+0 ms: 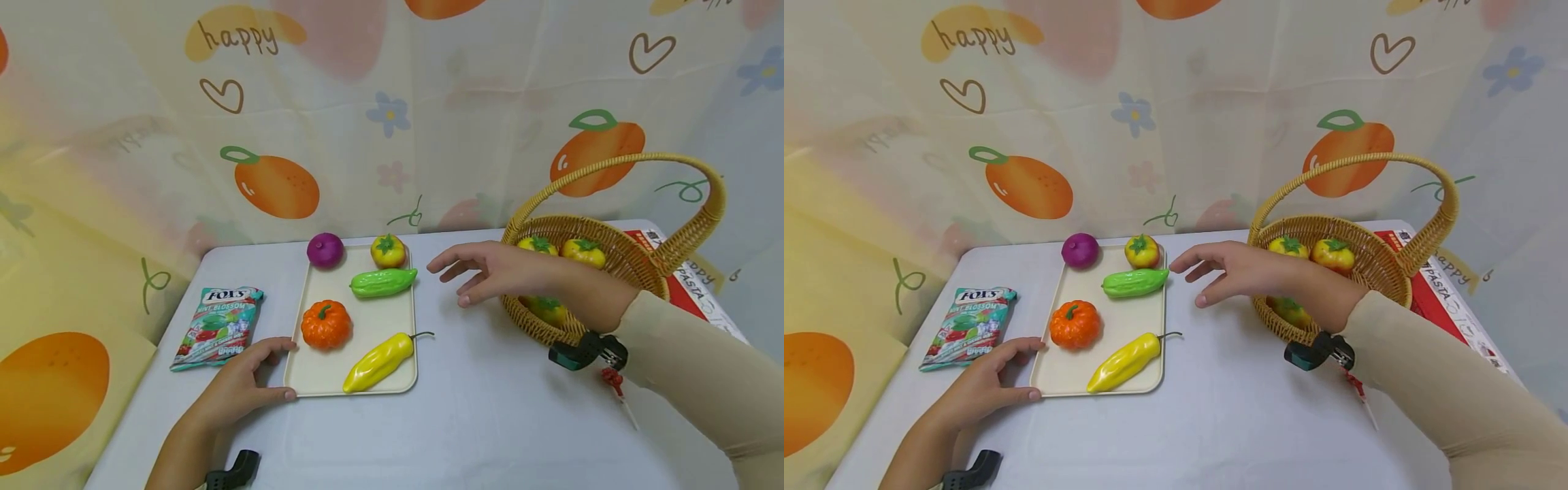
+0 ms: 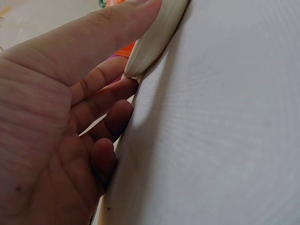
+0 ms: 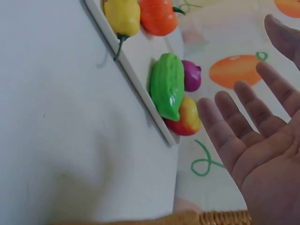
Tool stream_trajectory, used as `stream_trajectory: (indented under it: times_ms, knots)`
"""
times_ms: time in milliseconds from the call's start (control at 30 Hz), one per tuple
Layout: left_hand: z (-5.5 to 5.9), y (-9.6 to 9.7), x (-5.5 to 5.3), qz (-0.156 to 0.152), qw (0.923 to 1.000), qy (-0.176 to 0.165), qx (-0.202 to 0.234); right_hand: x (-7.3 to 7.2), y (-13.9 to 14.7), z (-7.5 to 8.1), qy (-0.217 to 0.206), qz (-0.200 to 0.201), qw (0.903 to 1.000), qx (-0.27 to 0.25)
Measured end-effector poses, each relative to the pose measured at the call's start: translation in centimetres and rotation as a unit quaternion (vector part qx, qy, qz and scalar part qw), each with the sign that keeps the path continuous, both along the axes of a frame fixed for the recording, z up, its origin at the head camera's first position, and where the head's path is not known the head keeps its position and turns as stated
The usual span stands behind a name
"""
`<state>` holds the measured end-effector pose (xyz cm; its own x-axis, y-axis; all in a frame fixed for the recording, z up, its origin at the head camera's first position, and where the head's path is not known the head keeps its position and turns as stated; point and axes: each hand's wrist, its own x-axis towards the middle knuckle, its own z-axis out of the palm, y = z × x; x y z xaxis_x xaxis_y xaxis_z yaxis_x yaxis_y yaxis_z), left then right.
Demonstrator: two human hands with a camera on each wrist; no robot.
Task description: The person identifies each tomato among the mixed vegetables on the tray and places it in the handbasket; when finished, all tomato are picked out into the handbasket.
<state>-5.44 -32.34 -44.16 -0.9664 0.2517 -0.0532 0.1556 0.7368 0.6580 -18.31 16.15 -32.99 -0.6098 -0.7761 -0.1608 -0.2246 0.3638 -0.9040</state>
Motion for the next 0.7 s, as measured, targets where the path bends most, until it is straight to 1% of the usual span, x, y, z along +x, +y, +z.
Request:
stream_trajectory:
  times_ms: [167,367,700]
  knots:
    - [0.0,0.2,0.0,0.006,1.0,-0.008,-0.002,-0.6,-1.3,-0.6,0.004,-0.012,0.9998,-0.016]
    - [0.3,0.3,0.0,0.0,1.0,-0.003,0.003,-1.2,-3.0,-1.4,0.017,-0.02,0.9988,-0.041]
    - [0.5,0.3,0.1,0.0,1.0,-0.005,0.006,-2.8,-6.2,-3.0,0.019,-0.089,0.9942,-0.056]
